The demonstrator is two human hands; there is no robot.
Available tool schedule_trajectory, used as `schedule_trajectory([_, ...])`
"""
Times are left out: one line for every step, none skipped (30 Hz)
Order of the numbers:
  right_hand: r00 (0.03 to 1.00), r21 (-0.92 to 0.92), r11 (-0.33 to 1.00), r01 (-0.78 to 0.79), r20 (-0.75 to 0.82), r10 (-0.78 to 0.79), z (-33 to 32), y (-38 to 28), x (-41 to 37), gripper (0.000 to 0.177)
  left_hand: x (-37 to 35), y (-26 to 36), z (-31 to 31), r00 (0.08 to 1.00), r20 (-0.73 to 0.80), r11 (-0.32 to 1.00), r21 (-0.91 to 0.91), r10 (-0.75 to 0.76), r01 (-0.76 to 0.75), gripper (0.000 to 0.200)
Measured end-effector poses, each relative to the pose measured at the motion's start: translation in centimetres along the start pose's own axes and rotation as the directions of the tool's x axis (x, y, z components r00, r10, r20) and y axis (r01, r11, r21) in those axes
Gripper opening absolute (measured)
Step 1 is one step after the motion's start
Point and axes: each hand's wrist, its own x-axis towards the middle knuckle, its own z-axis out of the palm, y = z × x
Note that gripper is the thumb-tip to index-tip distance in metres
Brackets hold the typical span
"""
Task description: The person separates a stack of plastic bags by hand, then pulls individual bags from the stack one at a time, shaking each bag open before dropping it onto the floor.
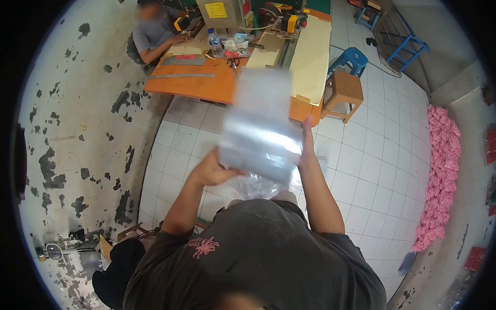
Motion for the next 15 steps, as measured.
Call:
schedule_trajectory([0.997,-0.028,0.997,0.074,-0.003,-0.074,0.3,0.1,0.1,0.088,-0.5,-0.1,0.6,0.971,0.131,0.98,0.02,-0.198,0.197,0.025])
schedule_trajectory([0.999,-0.071,0.997,0.015,-0.042,-0.018,-1.4,-0.3,1.4,0.077,-0.9,-1.0,1.3,0.971,0.131,0.98,0.018,-0.199,0.198,0.025])
schedule_trajectory([0.996,-0.11,0.993,-0.047,-0.084,0.038,-1.3,-0.8,2.8,0.066,-1.3,-2.6,2.0,0.983,0.18,0.992,0.121,-0.044,0.023,0.025])
schedule_trajectory([0.993,-0.293,0.952,-0.086,-0.098,0.059,-1.2,-1.1,3.3,0.047,-1.6,-4.0,2.4,0.964,0.243,0.965,0.211,0.104,-0.157,0.026])
schedule_trajectory([0.983,-0.374,0.925,-0.059,-0.183,-0.011,1.2,-1.2,3.1,0.047,-2.0,-4.7,2.5,0.965,0.241,0.966,0.209,0.101,-0.153,0.026])
schedule_trajectory([0.98,-0.431,0.902,0.019,-0.171,-0.103,1.5,-1.3,3.6,0.046,-2.4,-5.3,2.4,0.98,0.153,0.947,0.276,0.124,-0.163,0.025])
schedule_trajectory([0.97,-0.486,0.869,0.094,-0.153,-0.19,1.8,-1.4,4.1,0.045,-2.8,-5.7,2.3,0.987,0.063,0.926,0.342,0.151,-0.163,0.025])
schedule_trajectory([0.971,-0.486,0.869,0.087,-0.154,-0.183,2.9,-1.9,3.8,0.045,-3.0,-4.7,2.0,0.989,-0.072,0.974,0.197,0.131,-0.115,0.025])
schedule_trajectory([0.948,-0.527,0.815,0.242,-0.052,-0.315,4.7,-2.9,3.3,0.044,-3.6,-6.4,1.0,0.989,-0.078,0.974,0.196,0.129,-0.111,0.025])
schedule_trajectory([0.898,-0.549,0.739,0.392,0.055,-0.436,6.3,-3.6,2.9,0.043,-4.6,-9.6,-0.4,0.96,-0.256,0.992,-0.024,0.115,-0.125,0.032])
schedule_trajectory([0.901,-0.547,0.741,0.39,0.059,-0.431,7.3,-4.2,2.4,0.043,-5.0,-11.3,-1.2,0.906,-0.419,0.956,-0.235,0.061,-0.174,0.04])
schedule_trajectory([0.879,-0.581,0.674,0.456,0.177,-0.442,8.1,-4.9,1.5,0.043,-4.9,-11.3,-1.3,0.903,-0.424,0.957,-0.23,0.065,-0.176,0.04])
schedule_trajectory([0.848,-0.604,0.602,0.522,0.293,-0.442,8.2,-5.3,0.6,0.043,-4.8,-11.3,-1.3,0.752,-0.651,0.949,-0.293,-0.107,-0.118,0.045])
schedule_trajectory([0.84,-0.558,0.628,0.542,0.343,-0.421,6.7,-5.0,0.0,0.044,-4.5,-11.3,-1.3,0.524,-0.806,0.926,-0.368,-0.274,-0.083,0.05])
schedule_trajectory([0.84,-0.558,0.628,0.543,0.35,-0.416,6.6,-4.4,-0.9,0.044,-4.1,-11.3,-1.1,0.519,-0.811,0.926,-0.366,-0.271,-0.089,0.05])
